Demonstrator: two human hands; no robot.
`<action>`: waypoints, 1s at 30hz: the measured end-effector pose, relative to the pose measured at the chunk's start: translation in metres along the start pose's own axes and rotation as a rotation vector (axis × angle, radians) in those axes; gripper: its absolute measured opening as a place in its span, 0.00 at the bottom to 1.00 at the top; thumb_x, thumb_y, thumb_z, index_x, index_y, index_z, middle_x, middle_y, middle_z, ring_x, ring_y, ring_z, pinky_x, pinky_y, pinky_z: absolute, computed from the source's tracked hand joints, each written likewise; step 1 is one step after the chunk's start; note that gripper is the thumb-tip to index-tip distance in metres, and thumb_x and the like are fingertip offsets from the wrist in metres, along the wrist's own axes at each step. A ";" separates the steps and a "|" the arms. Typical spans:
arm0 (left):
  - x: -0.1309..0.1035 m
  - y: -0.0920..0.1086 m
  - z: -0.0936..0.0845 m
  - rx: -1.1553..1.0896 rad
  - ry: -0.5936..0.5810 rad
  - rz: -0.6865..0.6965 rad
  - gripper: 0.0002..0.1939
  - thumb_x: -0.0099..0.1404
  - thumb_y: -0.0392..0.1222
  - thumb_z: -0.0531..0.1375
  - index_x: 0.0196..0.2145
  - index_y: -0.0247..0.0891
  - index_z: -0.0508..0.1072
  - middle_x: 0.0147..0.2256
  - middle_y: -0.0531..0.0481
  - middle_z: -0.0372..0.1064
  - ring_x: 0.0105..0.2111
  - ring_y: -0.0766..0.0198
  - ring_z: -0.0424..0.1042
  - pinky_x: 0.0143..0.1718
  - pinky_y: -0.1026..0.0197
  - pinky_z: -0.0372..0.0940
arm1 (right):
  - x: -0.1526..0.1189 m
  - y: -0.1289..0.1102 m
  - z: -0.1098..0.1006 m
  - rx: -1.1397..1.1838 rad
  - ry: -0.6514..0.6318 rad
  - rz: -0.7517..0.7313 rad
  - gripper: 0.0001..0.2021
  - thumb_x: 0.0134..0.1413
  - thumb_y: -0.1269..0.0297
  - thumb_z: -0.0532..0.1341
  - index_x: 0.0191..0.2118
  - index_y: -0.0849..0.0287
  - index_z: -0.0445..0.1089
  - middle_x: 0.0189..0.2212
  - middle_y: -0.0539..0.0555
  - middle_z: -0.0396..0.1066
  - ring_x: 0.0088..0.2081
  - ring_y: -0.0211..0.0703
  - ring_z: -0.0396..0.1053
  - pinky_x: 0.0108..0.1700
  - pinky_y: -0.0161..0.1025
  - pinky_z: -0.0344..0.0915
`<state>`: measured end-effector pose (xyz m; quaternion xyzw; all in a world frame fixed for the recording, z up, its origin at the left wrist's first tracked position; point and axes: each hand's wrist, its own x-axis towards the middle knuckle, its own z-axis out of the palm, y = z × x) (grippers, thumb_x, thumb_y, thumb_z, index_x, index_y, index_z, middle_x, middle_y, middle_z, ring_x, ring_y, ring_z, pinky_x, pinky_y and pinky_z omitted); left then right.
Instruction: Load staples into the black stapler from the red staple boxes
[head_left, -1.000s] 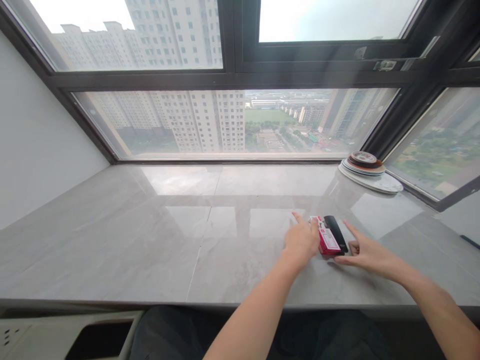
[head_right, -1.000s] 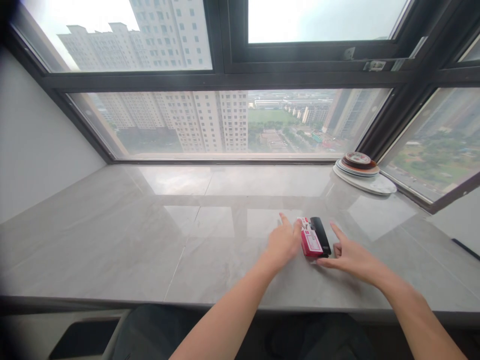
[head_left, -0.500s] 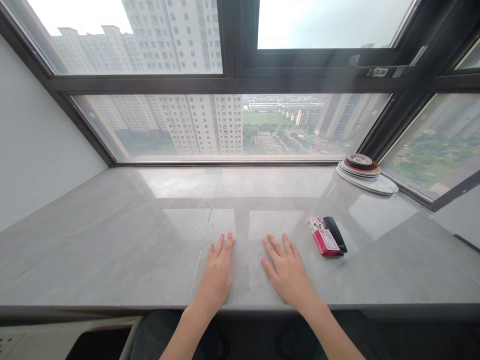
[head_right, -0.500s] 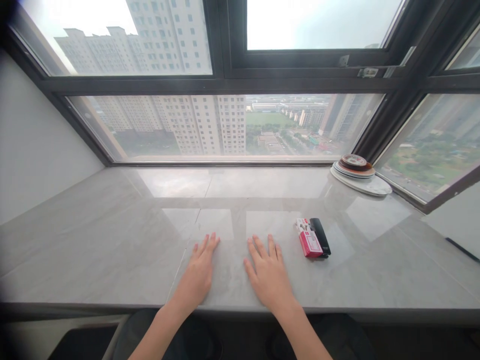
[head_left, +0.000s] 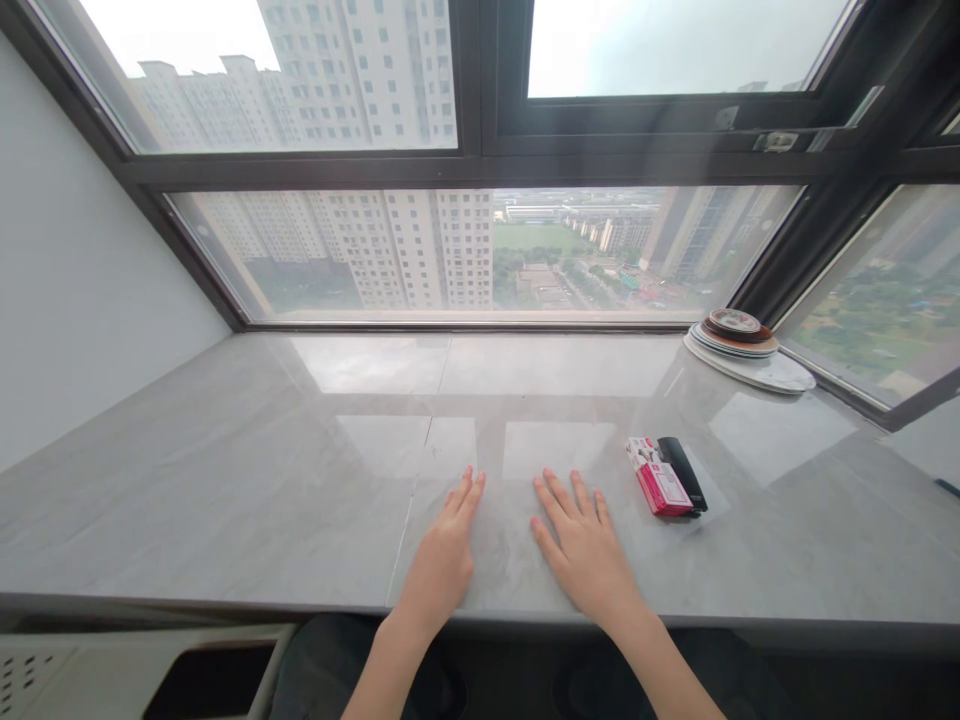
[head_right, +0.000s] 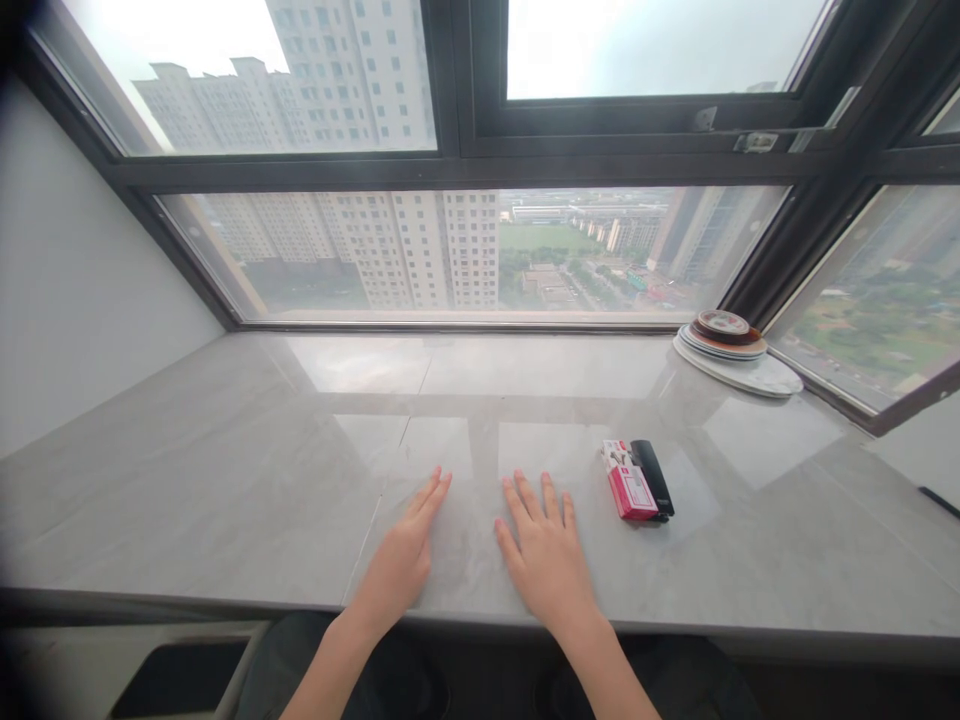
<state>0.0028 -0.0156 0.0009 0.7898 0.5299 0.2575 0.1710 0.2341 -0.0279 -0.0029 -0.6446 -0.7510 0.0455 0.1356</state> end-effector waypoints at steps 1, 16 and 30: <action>0.001 0.001 0.002 0.054 0.001 0.007 0.45 0.65 0.24 0.43 0.75 0.53 0.40 0.74 0.57 0.40 0.73 0.60 0.47 0.71 0.48 0.54 | 0.000 0.000 0.000 -0.001 0.001 0.000 0.29 0.72 0.51 0.46 0.75 0.43 0.46 0.75 0.44 0.42 0.75 0.60 0.33 0.72 0.67 0.34; 0.005 0.009 0.009 0.317 -0.013 0.013 0.35 0.75 0.60 0.49 0.74 0.54 0.45 0.74 0.53 0.40 0.74 0.47 0.40 0.72 0.34 0.39 | 0.000 -0.001 -0.003 -0.030 -0.013 0.000 0.30 0.73 0.50 0.45 0.76 0.43 0.44 0.75 0.44 0.39 0.75 0.61 0.31 0.72 0.66 0.34; 0.004 0.007 0.014 0.440 -0.006 0.047 0.35 0.76 0.60 0.46 0.74 0.50 0.46 0.74 0.51 0.39 0.74 0.46 0.38 0.71 0.34 0.41 | -0.001 -0.002 0.000 -0.058 0.004 -0.009 0.30 0.73 0.50 0.45 0.76 0.44 0.44 0.75 0.45 0.39 0.75 0.62 0.31 0.71 0.68 0.34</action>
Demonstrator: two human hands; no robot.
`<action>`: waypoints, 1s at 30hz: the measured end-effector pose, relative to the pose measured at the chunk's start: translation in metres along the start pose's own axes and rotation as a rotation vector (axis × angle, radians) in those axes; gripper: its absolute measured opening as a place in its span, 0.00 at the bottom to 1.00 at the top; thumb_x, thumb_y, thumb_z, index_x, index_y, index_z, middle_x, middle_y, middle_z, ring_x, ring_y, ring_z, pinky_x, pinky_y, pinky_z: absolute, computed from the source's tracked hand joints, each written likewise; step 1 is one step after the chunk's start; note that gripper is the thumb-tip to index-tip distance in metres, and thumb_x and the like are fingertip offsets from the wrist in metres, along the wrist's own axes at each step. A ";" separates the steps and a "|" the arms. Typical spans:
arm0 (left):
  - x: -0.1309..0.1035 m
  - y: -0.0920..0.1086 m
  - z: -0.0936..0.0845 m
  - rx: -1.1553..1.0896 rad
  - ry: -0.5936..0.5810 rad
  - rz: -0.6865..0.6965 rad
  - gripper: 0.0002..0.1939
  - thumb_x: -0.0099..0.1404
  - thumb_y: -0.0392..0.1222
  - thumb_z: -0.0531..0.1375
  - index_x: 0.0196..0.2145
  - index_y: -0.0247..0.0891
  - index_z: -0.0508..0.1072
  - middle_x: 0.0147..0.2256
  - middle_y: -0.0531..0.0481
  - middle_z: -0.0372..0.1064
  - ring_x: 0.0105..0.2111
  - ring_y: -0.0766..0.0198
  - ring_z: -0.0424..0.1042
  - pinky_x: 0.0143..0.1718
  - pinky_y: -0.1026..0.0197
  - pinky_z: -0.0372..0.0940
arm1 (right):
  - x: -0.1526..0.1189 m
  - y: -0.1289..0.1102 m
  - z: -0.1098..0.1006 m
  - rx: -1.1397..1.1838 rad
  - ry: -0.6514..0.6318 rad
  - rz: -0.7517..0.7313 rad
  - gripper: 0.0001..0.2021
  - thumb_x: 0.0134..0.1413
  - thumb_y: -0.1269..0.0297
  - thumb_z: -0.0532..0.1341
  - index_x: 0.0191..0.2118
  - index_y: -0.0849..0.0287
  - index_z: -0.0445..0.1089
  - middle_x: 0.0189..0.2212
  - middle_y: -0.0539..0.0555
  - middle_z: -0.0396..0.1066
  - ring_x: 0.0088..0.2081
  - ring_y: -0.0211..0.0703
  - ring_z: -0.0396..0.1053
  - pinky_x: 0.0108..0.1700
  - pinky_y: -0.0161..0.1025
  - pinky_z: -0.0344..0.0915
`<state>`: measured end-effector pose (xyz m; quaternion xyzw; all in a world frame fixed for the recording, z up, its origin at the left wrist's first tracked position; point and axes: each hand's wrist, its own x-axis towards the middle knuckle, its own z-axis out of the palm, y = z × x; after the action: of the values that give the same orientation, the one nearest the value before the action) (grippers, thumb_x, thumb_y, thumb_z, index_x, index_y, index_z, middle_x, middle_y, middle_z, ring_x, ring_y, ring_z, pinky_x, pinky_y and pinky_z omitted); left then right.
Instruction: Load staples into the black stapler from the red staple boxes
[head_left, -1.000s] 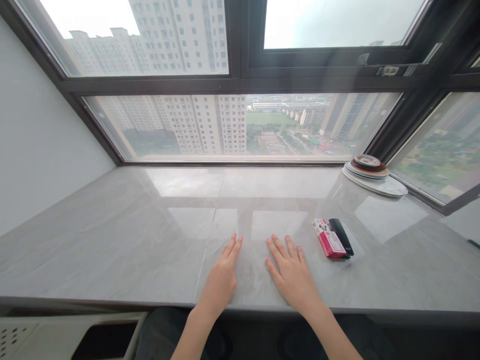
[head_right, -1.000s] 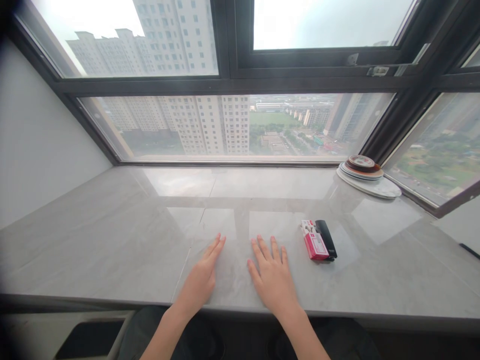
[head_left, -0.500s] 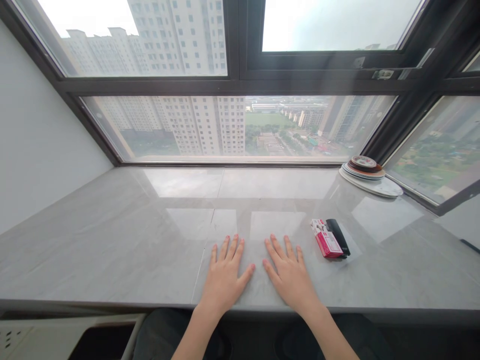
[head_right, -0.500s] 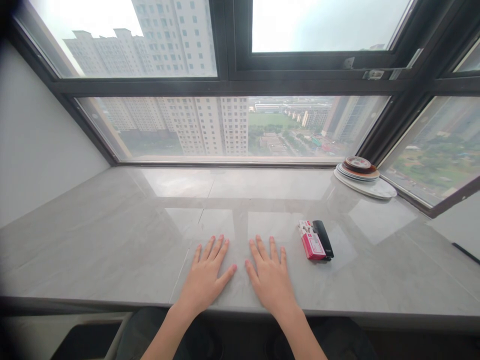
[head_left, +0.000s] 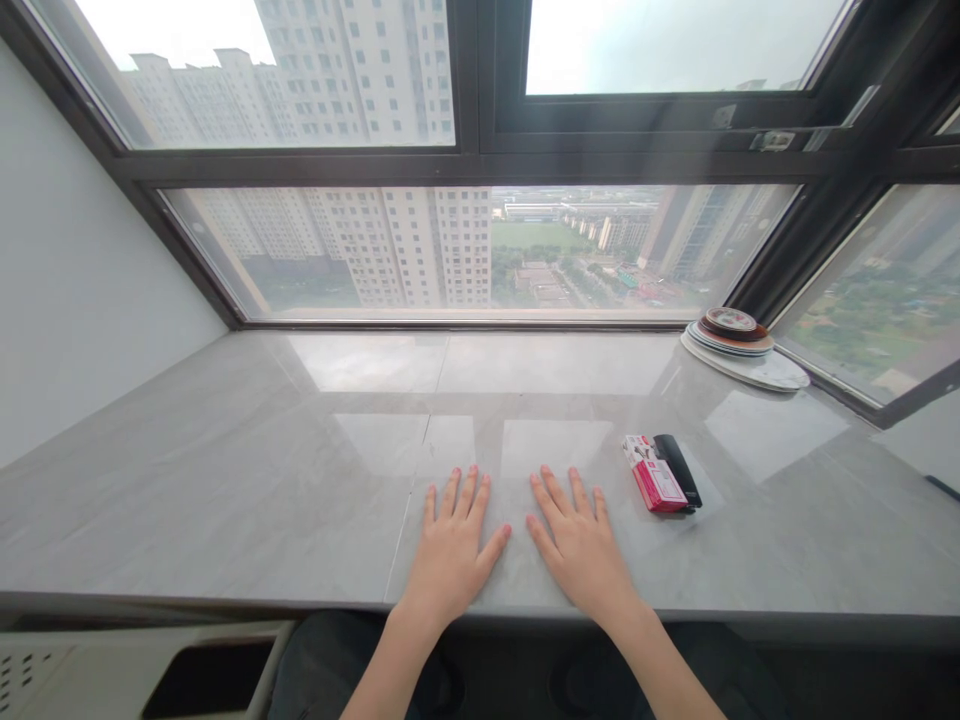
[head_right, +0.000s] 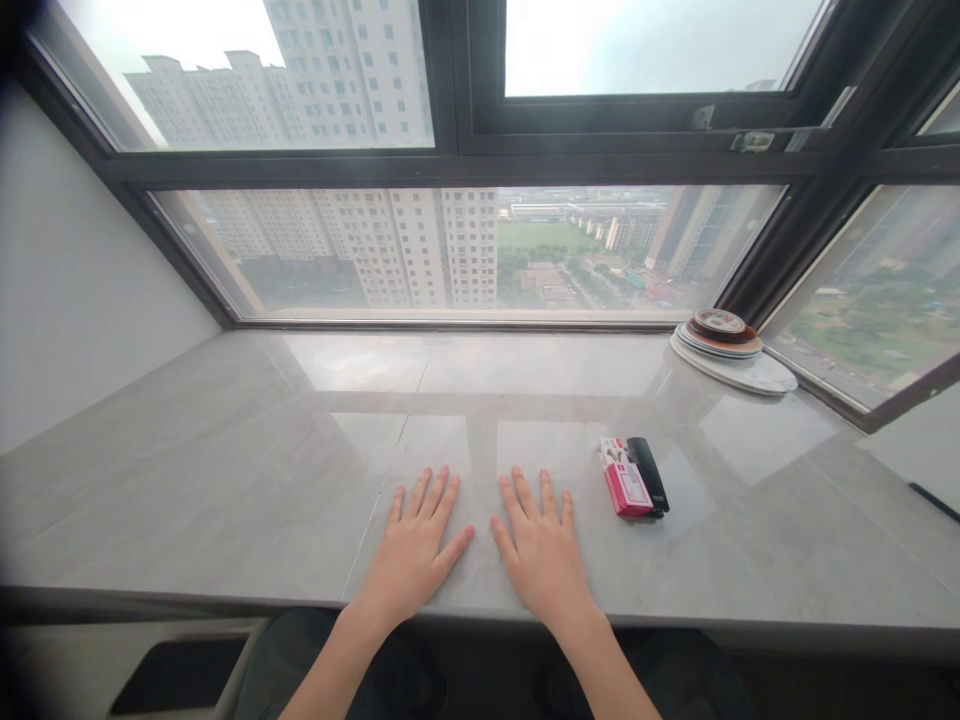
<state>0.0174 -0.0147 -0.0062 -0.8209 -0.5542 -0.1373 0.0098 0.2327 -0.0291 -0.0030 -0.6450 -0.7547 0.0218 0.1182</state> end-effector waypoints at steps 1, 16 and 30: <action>0.000 0.000 0.000 -0.002 -0.003 0.000 0.35 0.76 0.60 0.46 0.75 0.50 0.45 0.75 0.51 0.38 0.74 0.46 0.38 0.71 0.34 0.41 | 0.000 0.000 0.000 0.002 0.005 -0.001 0.30 0.73 0.50 0.45 0.76 0.44 0.44 0.75 0.45 0.39 0.75 0.62 0.31 0.71 0.68 0.34; 0.000 0.000 -0.003 -0.050 0.003 -0.001 0.35 0.75 0.60 0.48 0.74 0.51 0.47 0.74 0.51 0.41 0.74 0.46 0.39 0.71 0.33 0.42 | 0.000 0.001 0.002 0.015 0.021 -0.010 0.30 0.72 0.50 0.46 0.75 0.43 0.45 0.75 0.45 0.40 0.75 0.62 0.32 0.71 0.68 0.35; 0.000 -0.002 -0.005 -0.055 0.001 0.005 0.34 0.75 0.60 0.48 0.73 0.47 0.51 0.74 0.47 0.42 0.74 0.45 0.40 0.71 0.34 0.43 | 0.000 0.001 -0.001 0.008 0.004 0.007 0.30 0.72 0.50 0.45 0.75 0.42 0.45 0.75 0.44 0.40 0.75 0.60 0.32 0.72 0.67 0.37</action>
<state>0.0147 -0.0150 -0.0021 -0.8222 -0.5481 -0.1527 -0.0120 0.2334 -0.0290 -0.0023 -0.6470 -0.7522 0.0241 0.1222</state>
